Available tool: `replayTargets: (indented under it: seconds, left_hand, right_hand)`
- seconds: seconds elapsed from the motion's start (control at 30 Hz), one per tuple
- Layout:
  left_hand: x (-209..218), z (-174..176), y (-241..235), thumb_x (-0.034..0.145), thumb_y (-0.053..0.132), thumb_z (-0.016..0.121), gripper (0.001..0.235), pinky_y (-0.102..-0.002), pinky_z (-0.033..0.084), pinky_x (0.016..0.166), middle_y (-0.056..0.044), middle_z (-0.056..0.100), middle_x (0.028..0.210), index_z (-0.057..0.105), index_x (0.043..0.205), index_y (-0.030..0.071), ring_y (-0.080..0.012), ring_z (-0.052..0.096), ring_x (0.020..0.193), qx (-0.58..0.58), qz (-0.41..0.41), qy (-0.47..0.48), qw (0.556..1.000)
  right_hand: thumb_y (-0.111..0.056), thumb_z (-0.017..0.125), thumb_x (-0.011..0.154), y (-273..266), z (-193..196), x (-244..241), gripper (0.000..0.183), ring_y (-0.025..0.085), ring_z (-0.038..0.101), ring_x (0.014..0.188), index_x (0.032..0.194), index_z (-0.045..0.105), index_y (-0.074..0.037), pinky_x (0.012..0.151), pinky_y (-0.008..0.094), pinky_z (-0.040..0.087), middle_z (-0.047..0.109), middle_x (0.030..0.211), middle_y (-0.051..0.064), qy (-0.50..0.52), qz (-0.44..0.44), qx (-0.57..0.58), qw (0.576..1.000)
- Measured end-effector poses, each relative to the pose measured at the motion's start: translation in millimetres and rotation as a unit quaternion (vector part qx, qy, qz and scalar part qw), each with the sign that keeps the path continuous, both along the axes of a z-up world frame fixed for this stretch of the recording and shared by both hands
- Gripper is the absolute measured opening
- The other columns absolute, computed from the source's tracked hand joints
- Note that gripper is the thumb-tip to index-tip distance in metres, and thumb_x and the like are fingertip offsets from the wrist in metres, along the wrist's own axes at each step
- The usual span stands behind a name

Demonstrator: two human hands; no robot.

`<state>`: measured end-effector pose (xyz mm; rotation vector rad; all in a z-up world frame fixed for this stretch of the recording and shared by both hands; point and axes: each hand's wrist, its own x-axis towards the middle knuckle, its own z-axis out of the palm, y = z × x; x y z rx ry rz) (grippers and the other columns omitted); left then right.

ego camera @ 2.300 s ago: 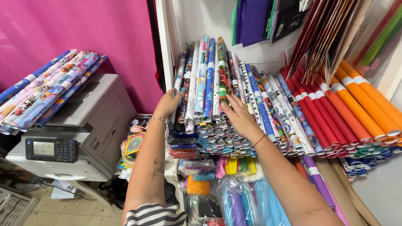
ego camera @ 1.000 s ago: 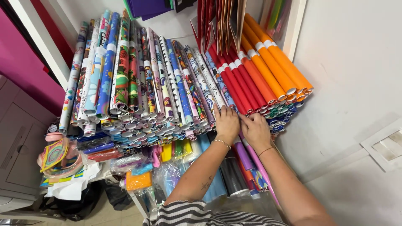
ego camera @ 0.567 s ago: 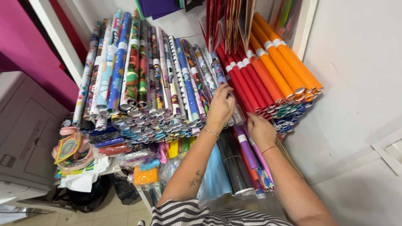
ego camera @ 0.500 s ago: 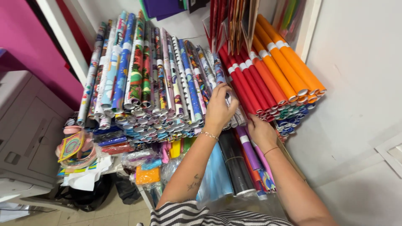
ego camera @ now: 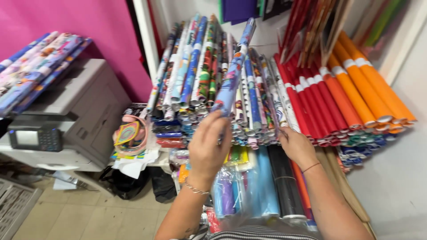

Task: The person organizes rolls of wrapping paper on a shelf. They pick up various rolls, including orange, green, purple, and red ones, and place them into a vertical rack among other patterned and solid rolls.

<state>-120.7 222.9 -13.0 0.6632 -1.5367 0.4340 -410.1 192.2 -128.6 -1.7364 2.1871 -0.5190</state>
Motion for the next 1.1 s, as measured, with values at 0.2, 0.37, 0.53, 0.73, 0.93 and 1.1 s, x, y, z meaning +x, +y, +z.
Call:
replayTargets:
  seconds: [0.2,0.37,0.53,0.73,0.93,1.1]
  left_hand:
    - [101.9,7.4,-11.0,0.084,-0.002,0.077,0.024,-0.043,0.058,0.092,-0.017,0.071,0.115,0.07,0.107,0.005,-0.0356,0.071,0.103,-0.028,0.067,0.011,0.997]
    - [146.5,-14.2,-78.2,0.09,-0.003,0.073,0.02,-0.042,0.057,0.092,-0.017,0.068,0.119,0.068,0.108,0.004,-0.0352,0.069,0.106,-0.028,0.096,0.021,0.995]
    - [162.9,-41.4,-136.2,0.09,-0.004,0.064,0.019,-0.043,0.055,0.096,-0.013,0.065,0.123,0.063,0.105,0.007,-0.0339,0.066,0.114,0.088,0.061,-0.014,0.994]
    - [173.6,-37.6,-157.7,0.084,-0.01,0.052,0.028,-0.055,0.046,0.102,-0.025,0.068,0.116,0.064,0.104,0.005,-0.0484,0.062,0.117,0.302,-0.139,-0.031,0.943]
    - [180.5,-63.6,-188.2,0.095,-0.005,0.055,0.034,-0.053,0.045,0.104,-0.026,0.068,0.12,0.067,0.125,0.003,-0.0443,0.062,0.117,0.242,-0.008,-0.041,0.969]
    - [156.9,-56.3,-175.3,0.104,0.003,0.051,0.031,-0.053,0.042,0.104,-0.008,0.072,0.119,0.068,0.126,0.016,-0.0314,0.066,0.116,0.205,0.06,-0.048,0.976]
  right_hand:
    - [-0.04,0.049,0.103,6.9,23.4,33.6,0.044,0.039,0.07,0.117,0.137,0.067,-0.019,0.103,0.052,0.053,0.078,0.116,0.018,0.056,-0.013,-0.021,0.998]
    - [-0.047,0.048,0.101,16.6,26.4,22.9,0.05,0.036,0.069,0.121,0.14,0.065,-0.021,0.105,0.05,0.053,0.078,0.12,0.014,0.064,-0.034,0.011,0.997]
    - [-0.046,0.046,0.101,28.4,34.3,16.0,0.051,0.039,0.067,0.123,0.141,0.065,-0.02,0.106,0.052,0.052,0.078,0.122,0.014,0.048,-0.051,0.042,0.997]
    - [-0.042,0.046,0.103,45.2,14.9,-28.2,0.05,0.042,0.067,0.122,0.141,0.066,-0.018,0.105,0.055,0.051,0.078,0.122,0.018,0.044,-0.086,0.043,0.994]
    - [-0.04,0.051,0.1,90.7,1.2,-38.3,0.049,0.044,0.067,0.121,0.137,0.069,-0.015,0.106,0.055,0.05,0.076,0.121,0.022,0.015,-0.133,0.035,0.99]
    - [-0.051,0.056,0.095,118.5,12.2,-3.8,0.063,0.044,0.067,0.121,0.136,0.066,-0.004,0.105,0.054,0.05,0.076,0.119,0.025,0.002,-0.113,0.038,0.993]
